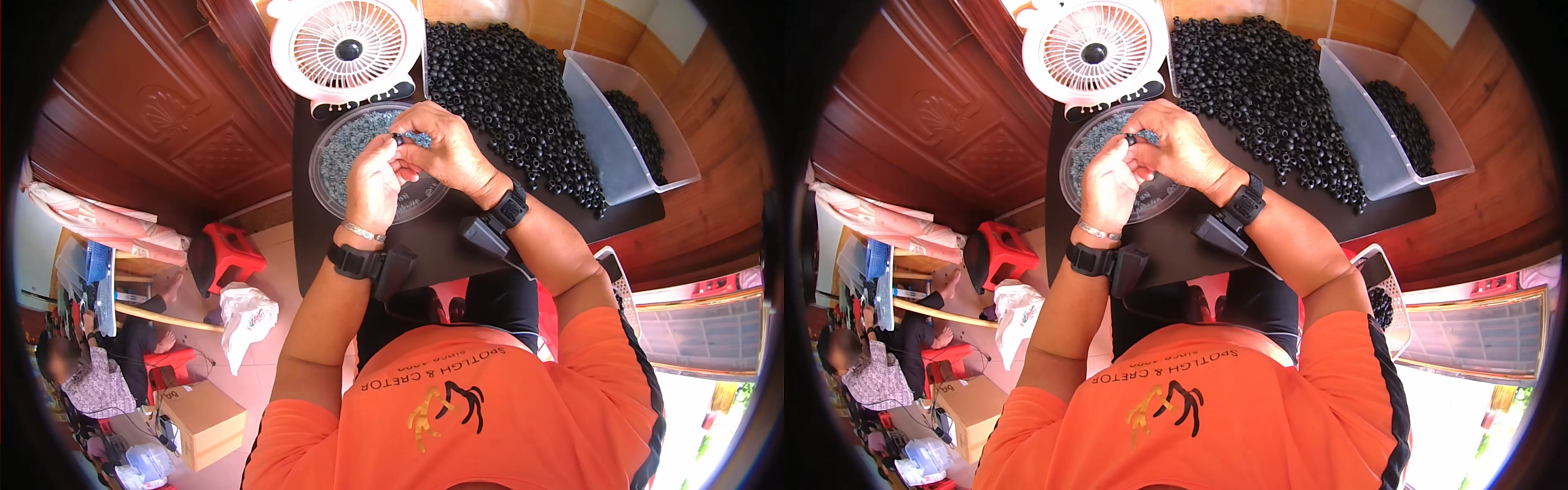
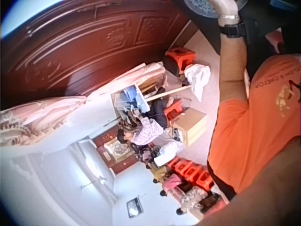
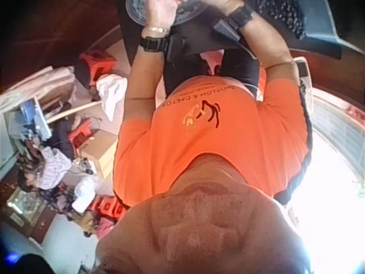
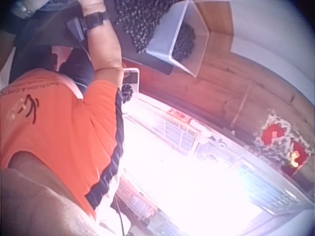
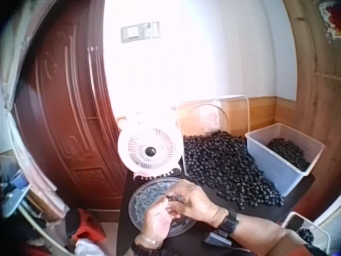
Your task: Sorting small blue plastic components and inserting them into black circular rings.
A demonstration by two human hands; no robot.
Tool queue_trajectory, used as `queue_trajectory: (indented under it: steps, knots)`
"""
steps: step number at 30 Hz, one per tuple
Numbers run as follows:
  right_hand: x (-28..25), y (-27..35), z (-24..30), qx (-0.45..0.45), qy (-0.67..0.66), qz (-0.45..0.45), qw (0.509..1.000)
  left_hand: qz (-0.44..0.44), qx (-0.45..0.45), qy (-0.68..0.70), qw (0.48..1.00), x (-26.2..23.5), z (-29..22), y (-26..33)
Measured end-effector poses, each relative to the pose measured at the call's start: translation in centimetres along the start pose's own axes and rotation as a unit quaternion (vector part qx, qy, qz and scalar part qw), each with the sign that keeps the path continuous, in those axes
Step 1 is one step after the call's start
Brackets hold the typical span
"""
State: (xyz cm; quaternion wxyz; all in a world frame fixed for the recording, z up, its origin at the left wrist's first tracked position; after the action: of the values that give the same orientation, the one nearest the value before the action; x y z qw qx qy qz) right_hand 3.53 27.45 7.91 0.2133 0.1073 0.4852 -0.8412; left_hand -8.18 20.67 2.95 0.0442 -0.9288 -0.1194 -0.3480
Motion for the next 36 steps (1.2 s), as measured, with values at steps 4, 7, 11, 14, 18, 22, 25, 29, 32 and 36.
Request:
queue_trajectory:
  steps: [4, 7, 11, 14, 18, 22, 25, 29, 32, 36]
  knots:
    - [0.1, 0.0, 0.2, -0.038, 0.023, 0.006, 0.999, -0.003, -0.008, -0.011, 1.0, 0.0, -0.1, 0.1]
    - [0.5, 0.1, 0.0, 0.117, -0.063, 0.027, 0.991, 0.014, -0.001, -0.005, 1.0, 0.2, -0.4, 0.1]
    - [0.5, 0.4, -1.0, 0.171, -0.16, 0.026, 0.972, 0.0, 0.063, -0.059, 0.996, 0.9, -0.9, 0.5]
    - [0.3, 0.2, -1.3, 0.152, -0.183, 0.032, 0.971, 0.004, 0.082, -0.08, 0.993, 1.0, -1.1, 0.5]
    - [0.4, 0.3, -1.4, 0.181, -0.226, 0.052, 0.956, 0.011, 0.08, -0.091, 0.993, 1.1, -1.3, 0.6]
    - [0.3, 0.3, -0.9, 0.214, -0.263, 0.067, 0.938, 0.002, 0.082, -0.083, 0.993, 0.7, -1.1, 0.5]
    - [0.1, 0.0, -0.7, 0.172, -0.229, 0.078, 0.955, -0.003, 0.09, -0.102, 0.991, 0.3, -1.3, 0.6]
    - [0.2, 0.3, -1.6, 0.209, -0.282, 0.068, 0.934, -0.015, 0.093, -0.122, 0.988, 0.6, -1.2, 0.4]
    - [0.2, 0.5, -2.1, 0.232, -0.317, 0.068, 0.917, -0.026, 0.086, -0.123, 0.988, 0.6, -1.1, 0.3]
    - [-0.2, 0.2, -0.8, 0.063, -0.125, 0.021, 0.99, -0.019, 0.053, -0.087, 0.995, 0.2, -0.7, 0.0]
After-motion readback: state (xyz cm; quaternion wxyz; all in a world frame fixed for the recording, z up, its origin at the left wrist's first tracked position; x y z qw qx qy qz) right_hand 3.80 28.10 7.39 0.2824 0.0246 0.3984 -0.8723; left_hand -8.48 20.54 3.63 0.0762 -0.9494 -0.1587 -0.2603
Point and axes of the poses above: each hand's wrist, its own y-axis away from the middle knuckle, its own x-axis out of the palm, z = x × y, the point moved 3 cm from there along -y, towards the middle knuckle, and after that the axes turned 8 degrees about -z, right-handed, at the moved point
